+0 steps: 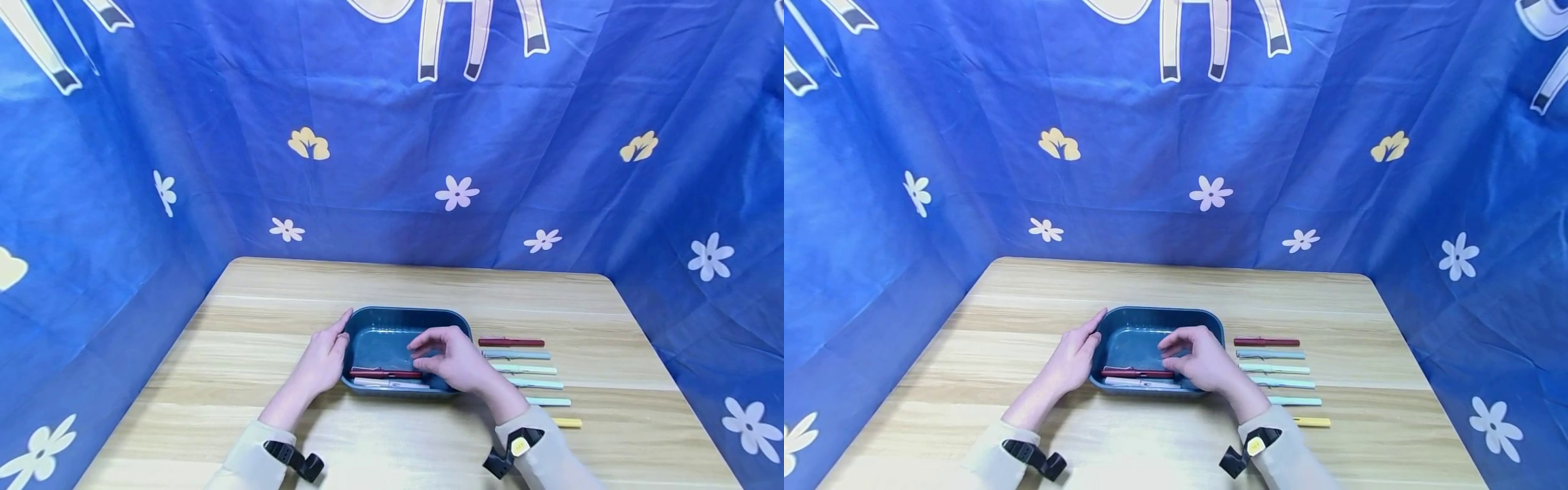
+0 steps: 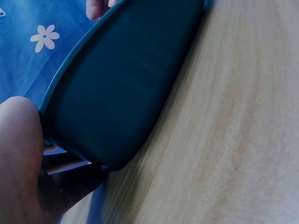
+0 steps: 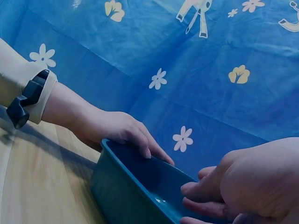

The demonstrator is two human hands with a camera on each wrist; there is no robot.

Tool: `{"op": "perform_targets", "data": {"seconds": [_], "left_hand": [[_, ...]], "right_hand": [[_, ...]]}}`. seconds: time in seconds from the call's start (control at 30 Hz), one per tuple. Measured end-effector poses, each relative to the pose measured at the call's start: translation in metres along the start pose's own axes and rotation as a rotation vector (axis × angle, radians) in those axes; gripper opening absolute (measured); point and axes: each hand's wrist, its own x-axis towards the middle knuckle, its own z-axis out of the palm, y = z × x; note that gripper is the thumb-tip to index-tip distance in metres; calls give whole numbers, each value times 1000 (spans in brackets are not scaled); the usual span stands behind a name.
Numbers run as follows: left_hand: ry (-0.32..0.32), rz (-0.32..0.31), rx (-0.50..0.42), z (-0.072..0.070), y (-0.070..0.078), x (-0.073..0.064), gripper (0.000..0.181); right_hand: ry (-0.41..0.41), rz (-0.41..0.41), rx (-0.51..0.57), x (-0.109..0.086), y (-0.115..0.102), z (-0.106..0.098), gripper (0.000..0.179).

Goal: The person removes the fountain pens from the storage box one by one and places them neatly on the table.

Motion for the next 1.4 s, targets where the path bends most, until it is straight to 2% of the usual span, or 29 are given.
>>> {"op": "perform_targets", "data": {"seconds": [0.27,0.73,1.1,1.4], "left_hand": [[2,1,-2,0,2,-1,47],[-2,0,-10,1,5,-1,47],[1,11,-13,2,2,0,47],[-1,1,-15,2,1,0,47]], "right_hand": [[-5,76,12,9,5,9,21],[-30,179,-44,17,9,19,27],[-46,195,-94,21,12,23,35],[-63,213,-176,23,11,27,30]]}}
